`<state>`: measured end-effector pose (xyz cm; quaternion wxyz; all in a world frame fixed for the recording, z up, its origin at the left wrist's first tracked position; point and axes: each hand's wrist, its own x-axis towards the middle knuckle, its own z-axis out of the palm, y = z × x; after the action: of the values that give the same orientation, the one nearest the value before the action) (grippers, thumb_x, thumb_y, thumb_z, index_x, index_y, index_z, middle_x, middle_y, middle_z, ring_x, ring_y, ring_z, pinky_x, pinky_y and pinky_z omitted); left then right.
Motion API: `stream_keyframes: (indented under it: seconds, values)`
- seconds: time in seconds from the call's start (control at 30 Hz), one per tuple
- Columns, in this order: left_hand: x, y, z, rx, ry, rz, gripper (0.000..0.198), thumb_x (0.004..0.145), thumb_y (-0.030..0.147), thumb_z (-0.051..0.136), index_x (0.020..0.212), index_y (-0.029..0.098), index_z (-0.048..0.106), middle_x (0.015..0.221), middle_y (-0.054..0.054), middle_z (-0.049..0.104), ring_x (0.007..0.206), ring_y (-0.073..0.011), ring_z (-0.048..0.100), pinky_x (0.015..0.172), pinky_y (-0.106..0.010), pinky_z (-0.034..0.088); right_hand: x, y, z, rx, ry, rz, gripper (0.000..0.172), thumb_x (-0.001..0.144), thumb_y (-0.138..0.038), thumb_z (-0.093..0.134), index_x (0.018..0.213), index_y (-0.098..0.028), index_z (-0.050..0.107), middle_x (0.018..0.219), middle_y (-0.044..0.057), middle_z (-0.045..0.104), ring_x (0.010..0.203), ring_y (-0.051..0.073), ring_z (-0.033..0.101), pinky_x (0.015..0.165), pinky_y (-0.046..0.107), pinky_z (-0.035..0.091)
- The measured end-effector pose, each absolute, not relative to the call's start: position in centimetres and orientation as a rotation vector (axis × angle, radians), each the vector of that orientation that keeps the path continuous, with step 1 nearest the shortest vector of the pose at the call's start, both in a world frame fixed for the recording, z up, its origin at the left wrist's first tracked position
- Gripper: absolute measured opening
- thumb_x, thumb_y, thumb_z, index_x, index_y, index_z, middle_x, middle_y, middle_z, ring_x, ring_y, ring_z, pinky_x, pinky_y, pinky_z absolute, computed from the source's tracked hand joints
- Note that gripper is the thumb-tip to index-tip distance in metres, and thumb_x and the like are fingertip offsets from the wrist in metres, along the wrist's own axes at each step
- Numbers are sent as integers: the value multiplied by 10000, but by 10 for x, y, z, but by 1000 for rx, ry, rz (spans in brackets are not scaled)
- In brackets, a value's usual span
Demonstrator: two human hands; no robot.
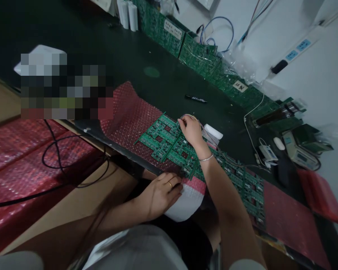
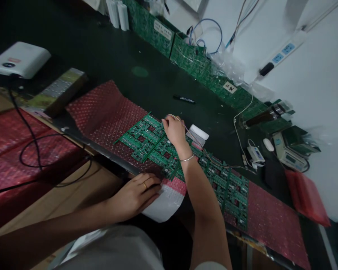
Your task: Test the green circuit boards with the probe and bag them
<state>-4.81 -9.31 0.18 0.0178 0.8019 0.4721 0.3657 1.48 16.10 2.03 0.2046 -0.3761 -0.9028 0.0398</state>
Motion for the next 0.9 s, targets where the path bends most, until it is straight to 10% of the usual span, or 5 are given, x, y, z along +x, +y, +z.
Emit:
stream_keyframes:
  seconds: [0.9]
  values:
    - [-27, -80, -22, 2447, 1248, 1286, 168, 1015, 153, 497, 1041, 159, 663, 1057, -95, 696, 1022, -211, 582, 833, -350, 453, 13, 175, 10, -1022, -2466, 269, 175, 1019, -274, 521, 874, -198, 581, 776, 31, 605, 798, 199, 582, 798, 340, 434]
